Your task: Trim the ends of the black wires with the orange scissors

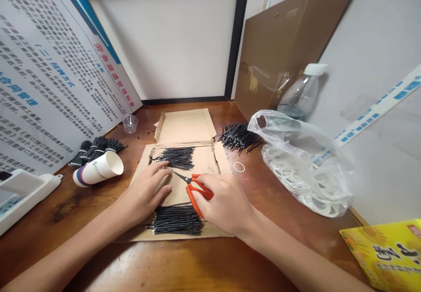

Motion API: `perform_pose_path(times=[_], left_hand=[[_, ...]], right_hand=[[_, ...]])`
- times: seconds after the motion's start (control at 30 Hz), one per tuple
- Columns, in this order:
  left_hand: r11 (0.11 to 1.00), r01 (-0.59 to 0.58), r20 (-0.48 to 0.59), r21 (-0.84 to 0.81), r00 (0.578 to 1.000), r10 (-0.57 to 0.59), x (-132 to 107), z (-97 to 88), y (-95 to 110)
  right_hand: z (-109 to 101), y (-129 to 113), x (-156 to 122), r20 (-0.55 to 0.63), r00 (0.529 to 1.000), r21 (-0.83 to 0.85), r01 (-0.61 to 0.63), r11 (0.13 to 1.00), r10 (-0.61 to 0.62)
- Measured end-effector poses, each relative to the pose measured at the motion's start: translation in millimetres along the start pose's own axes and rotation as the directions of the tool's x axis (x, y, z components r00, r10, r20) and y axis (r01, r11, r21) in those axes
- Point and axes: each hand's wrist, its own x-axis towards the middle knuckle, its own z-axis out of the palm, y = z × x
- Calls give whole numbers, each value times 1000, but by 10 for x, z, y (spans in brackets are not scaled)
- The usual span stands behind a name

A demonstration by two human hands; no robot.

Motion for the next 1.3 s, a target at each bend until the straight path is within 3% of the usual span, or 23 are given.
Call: perform_pose_path(times=[0.4, 1.0, 1.3], left_hand=[[994, 83, 99, 78, 991, -90, 16, 42, -69], [999, 35, -37, -3, 999, -35, -16, 27, -73], [996, 78, -27, 46, 997, -77, 24, 4, -70]], right_hand=[[3, -2, 1, 14, 1000, 5, -4, 1000, 4], [28, 31, -15, 30, 999, -26, -18, 999, 19], [22, 23, -24, 34, 999, -7, -22, 1000, 22]])
